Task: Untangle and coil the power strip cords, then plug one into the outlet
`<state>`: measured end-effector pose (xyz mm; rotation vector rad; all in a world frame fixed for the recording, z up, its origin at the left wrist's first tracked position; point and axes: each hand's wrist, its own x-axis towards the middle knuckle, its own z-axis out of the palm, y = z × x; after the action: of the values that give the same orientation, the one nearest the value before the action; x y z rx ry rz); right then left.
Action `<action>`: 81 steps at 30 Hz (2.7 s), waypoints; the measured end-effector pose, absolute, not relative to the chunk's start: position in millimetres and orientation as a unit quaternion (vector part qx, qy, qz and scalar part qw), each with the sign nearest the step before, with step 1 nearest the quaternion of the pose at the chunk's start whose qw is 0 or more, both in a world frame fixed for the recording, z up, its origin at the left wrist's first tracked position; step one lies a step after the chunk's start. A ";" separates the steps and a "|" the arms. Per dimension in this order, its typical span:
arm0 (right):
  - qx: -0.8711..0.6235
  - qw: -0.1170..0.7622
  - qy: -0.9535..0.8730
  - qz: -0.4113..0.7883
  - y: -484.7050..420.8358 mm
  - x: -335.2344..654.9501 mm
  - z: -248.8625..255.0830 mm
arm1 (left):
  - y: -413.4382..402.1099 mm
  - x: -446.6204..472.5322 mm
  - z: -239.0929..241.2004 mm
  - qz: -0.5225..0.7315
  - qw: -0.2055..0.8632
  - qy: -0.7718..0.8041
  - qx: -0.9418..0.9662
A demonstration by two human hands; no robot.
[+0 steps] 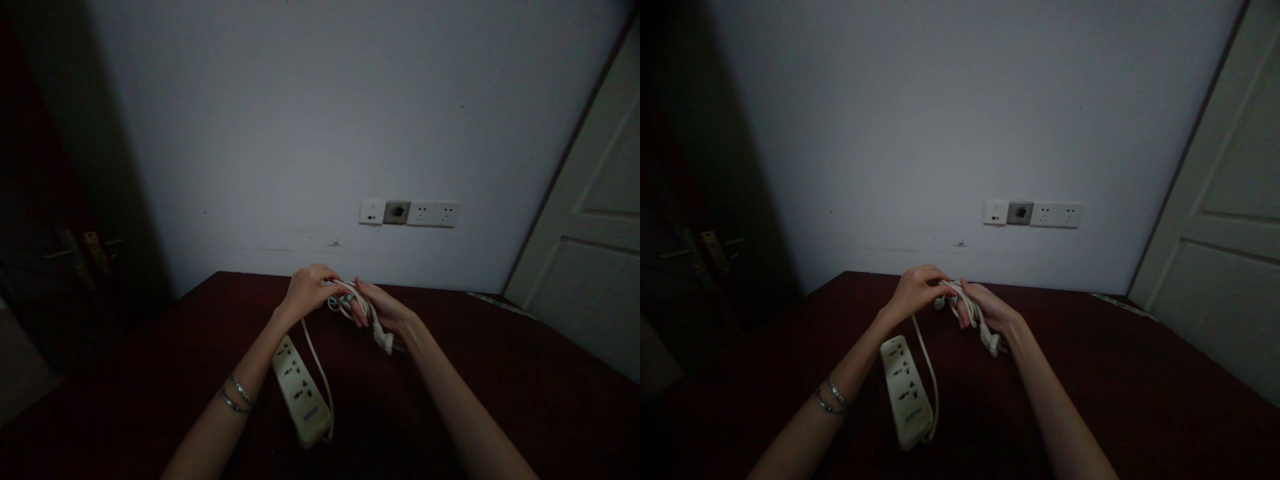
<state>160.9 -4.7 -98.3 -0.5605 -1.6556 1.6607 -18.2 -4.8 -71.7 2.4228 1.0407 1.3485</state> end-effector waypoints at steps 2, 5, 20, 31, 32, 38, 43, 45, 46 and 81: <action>-0.202 0.364 -0.648 0.638 -5.4 159.5 -99.5 | -1.2 -17.2 -74.8 0.451 0.084 0.345 0.819; -0.180 0.366 -0.643 0.648 -4.1 159.0 -103.1 | 2.2 -17.4 -76.0 0.451 0.103 0.321 0.827; -0.054 0.392 -0.495 0.773 5.9 154.9 -111.4 | 26.2 -21.7 -95.3 0.428 0.627 0.284 0.586; -0.103 0.452 -0.468 0.752 8.5 142.4 -120.7 | 26.3 -11.4 -96.8 0.496 0.621 0.299 0.529; -0.113 0.457 -0.472 0.745 8.9 141.9 -122.0 | 25.1 -10.3 -96.0 0.520 0.591 0.315 0.530; -0.152 0.452 -0.503 0.721 8.7 132.8 -134.6 | 19.7 -7.6 -88.5 0.609 0.490 0.313 0.539; -0.178 0.421 -0.540 0.707 2.7 122.5 -138.5 | 20.5 -16.7 -83.1 0.644 0.486 0.306 0.505; -0.180 0.418 -0.541 0.707 0.7 121.4 -136.8 | 22.6 -19.3 -83.6 0.649 0.495 0.305 0.491; -0.176 0.417 -0.538 0.711 0.0 121.6 -135.4 | 24.1 -20.0 -84.6 0.649 0.499 0.307 0.485; -0.140 0.535 -0.378 0.742 9.3 148.1 -107.7 | 20.0 6.7 -112.4 0.477 0.678 0.243 0.504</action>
<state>148.1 9.3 -107.7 -0.3345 -0.9003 1.7675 6.7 20.0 -112.4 1.1321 0.5466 1.0706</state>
